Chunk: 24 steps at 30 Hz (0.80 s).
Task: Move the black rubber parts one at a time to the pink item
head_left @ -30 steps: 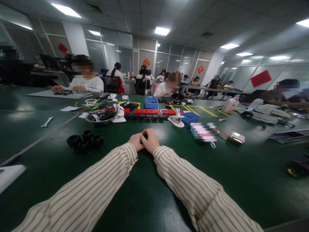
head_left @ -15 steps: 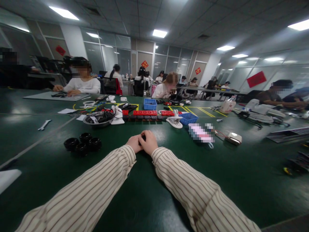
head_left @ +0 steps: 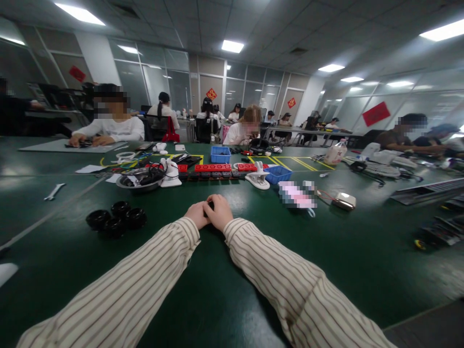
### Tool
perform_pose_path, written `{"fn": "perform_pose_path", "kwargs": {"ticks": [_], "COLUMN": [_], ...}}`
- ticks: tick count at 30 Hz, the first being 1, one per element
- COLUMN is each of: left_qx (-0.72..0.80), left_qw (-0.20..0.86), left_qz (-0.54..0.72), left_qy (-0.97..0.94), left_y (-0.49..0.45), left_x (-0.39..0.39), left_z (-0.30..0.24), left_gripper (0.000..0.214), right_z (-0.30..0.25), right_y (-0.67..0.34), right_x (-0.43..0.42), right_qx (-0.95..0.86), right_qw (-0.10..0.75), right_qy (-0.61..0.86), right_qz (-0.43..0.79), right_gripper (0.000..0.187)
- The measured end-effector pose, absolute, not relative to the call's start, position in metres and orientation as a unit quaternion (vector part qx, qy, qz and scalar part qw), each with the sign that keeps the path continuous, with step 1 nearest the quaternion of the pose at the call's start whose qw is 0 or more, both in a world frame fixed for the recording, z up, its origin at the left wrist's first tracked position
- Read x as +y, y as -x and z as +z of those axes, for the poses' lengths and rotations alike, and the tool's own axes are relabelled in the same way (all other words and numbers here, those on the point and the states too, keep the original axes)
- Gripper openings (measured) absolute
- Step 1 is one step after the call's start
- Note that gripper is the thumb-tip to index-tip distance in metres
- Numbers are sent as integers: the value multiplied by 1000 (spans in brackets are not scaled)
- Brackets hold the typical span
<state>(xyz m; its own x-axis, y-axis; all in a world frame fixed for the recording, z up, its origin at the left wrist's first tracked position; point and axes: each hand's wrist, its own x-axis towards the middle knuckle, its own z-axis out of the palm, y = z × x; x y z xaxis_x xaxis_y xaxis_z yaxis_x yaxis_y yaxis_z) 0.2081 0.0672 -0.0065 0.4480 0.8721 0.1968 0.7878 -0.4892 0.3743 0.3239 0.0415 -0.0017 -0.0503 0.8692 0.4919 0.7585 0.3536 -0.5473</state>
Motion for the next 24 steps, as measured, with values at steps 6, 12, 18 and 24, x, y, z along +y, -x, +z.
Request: {"fn": "perform_pose_path", "kwargs": {"ticks": [6,12,18,24], "left_qx": [493,472,484,491], "left_qw": [108,115,127,138], "left_qz": [175,184,198,204], "left_qy": [-845,-855,-843,-836], "left_y": [-209,-209,-209,-209], "left_x": [68,66,65,68], "left_z": [-6,-4,-5,-8], "left_gripper": [25,36,46,45], "right_z": [-3,-1,2,2], "right_y": [-323,-324,-323,-323], "right_x": [41,41,37,37], "right_qx": [-719,-719,-711,-705], "right_qw": [395,403,412,409], "right_qy": [571,563,566,575], "right_qz": [46,56,64,69], "right_gripper": [9,11,11,11]}}
